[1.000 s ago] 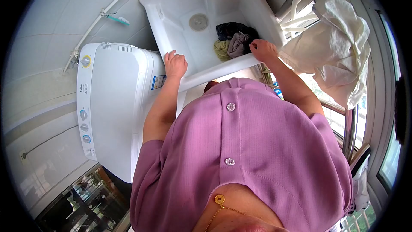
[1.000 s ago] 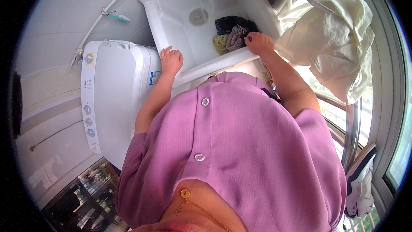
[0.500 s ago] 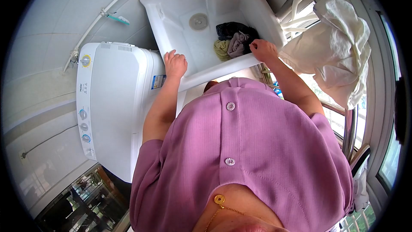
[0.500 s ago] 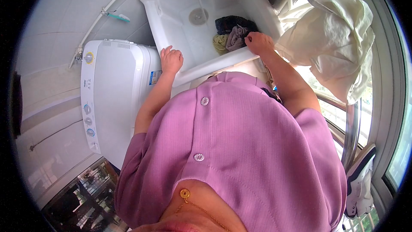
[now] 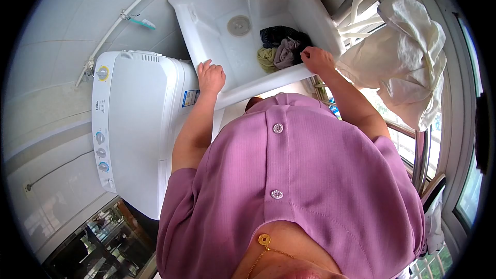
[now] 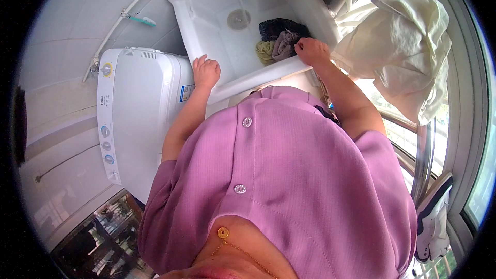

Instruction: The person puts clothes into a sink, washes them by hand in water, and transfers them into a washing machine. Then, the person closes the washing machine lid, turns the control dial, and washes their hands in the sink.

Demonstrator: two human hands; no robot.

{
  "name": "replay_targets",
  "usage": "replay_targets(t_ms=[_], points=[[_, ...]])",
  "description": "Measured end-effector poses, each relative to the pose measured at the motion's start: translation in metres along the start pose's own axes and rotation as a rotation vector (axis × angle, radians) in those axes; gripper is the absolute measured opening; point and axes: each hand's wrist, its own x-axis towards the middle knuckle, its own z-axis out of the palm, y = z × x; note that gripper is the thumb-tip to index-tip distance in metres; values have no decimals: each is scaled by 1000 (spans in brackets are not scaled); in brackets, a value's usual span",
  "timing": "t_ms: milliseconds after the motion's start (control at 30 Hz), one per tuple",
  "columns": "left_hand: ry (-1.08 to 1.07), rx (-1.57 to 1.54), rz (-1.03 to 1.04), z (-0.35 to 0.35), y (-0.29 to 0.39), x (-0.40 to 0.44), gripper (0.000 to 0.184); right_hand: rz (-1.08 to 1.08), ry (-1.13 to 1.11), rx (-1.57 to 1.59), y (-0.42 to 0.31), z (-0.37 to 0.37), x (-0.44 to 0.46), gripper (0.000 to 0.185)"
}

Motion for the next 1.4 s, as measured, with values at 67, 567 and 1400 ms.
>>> replay_targets(t_ms=[67,567,1400], points=[[-4,0,-3,-1,1,0,16,4,-5,0,-1,-1,0,29],[47,-18,7,1,-1,0,12,-6,16,3,1,3,0,28],[19,-19,-1,2,-1,0,14,20,-18,-41,-3,-2,-1,29]])
